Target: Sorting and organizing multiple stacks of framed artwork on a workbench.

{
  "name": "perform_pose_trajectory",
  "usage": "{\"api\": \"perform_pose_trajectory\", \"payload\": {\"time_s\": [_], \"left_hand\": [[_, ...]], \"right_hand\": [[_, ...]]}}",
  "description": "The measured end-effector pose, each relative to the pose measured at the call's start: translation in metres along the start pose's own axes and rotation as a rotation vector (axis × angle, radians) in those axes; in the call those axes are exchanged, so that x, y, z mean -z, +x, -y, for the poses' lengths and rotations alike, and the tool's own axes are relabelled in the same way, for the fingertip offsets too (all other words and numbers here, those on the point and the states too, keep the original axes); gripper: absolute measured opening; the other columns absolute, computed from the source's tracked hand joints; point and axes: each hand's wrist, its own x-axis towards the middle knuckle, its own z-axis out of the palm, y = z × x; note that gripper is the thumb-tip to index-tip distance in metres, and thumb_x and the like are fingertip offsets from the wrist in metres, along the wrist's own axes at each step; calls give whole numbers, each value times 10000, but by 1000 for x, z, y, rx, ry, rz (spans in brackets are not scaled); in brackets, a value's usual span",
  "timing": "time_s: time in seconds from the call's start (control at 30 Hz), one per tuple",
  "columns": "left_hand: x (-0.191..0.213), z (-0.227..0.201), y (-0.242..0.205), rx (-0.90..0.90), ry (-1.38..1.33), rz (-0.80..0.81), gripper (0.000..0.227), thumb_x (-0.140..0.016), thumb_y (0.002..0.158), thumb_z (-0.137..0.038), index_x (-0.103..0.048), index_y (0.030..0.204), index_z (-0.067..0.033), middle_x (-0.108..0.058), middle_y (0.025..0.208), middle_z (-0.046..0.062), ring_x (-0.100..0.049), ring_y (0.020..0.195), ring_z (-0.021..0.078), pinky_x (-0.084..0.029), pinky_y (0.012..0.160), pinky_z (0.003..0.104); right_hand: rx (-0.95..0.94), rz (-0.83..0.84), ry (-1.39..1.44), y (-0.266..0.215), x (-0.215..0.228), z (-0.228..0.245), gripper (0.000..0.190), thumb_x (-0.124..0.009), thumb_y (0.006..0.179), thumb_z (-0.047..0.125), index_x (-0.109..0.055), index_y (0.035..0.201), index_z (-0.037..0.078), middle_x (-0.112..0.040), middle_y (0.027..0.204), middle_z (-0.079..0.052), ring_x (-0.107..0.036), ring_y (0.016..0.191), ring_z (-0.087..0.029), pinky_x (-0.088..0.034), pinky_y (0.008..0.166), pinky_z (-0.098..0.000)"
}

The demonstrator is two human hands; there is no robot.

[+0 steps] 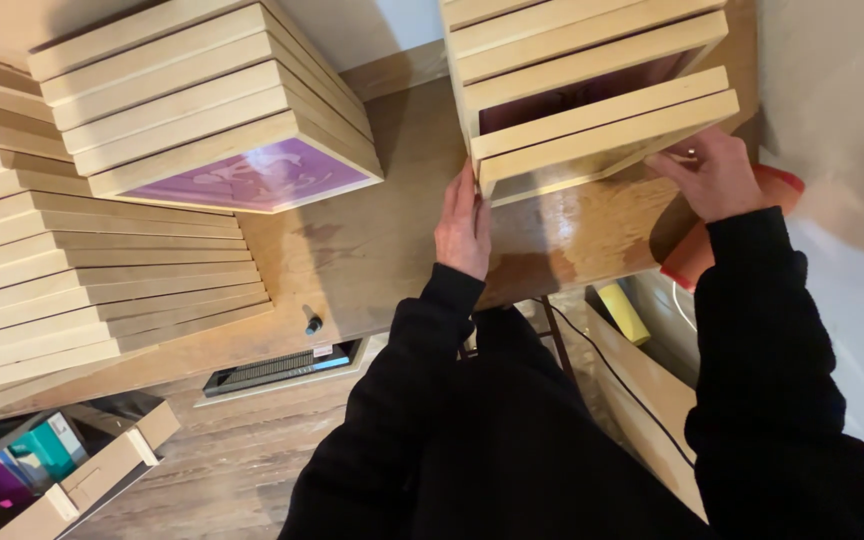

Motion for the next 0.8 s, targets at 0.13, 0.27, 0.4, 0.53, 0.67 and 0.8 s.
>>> {"api": "perform_pose_trajectory", "payload": {"time_s": [0.13,0.27,0.4,0.53,0.67,0.8], "left_hand": [[-4,-1,-1,-18,33,-40,594,-584,1015,-26,-399,1571,-128,-499,1477,158,-650,1258,334,-570,984,374],[-8,-3,3,-9,84,-52,605,-565,1028,-40,-370,1593,-135,-476,1487,153,-646,1233,348,-572,961,407],[-12,-4,6,15,141,-64,635,-533,1021,-21,-329,1609,-142,-453,1501,152,-647,1212,353,-578,931,424],[-11,-3,6,26,154,-39,647,-522,1014,-24,-303,1615,-126,-448,1499,147,-665,1154,346,-585,911,419],[-13,-3,6,-47,163,-67,638,-523,1029,-26,-301,1620,-118,-446,1487,154,-654,1178,364,-581,903,426],[-22,5,4,-20,168,-97,655,-530,1019,-21,-299,1625,-114,-455,1470,164,-649,1150,368,-577,916,437]], "right_hand": [[7,-35,-13,-5,-10,-8,291,-772,990,91,-683,1238,-34,-755,1069,-152,-733,956,-189,-587,842,-316],[71,-159,-20,-15,-25,22,261,-725,1021,44,-673,1271,-14,-744,1062,-156,-711,942,-167,-560,811,-289],[60,-272,-30,-19,-38,38,225,-687,1055,11,-660,1277,-8,-738,1061,-149,-689,899,-145,-528,761,-281],[57,-292,-12,-16,-39,39,226,-686,1057,8,-655,1280,-13,-737,1059,-143,-684,893,-134,-533,768,-278],[60,-296,50,-15,-42,29,239,-683,1048,0,-650,1284,-17,-739,1087,-132,-696,965,-123,-549,802,-268],[43,-294,92,-13,-44,26,255,-678,1050,-5,-646,1303,-12,-735,1127,-123,-682,1000,-118,-557,813,-267]]}}
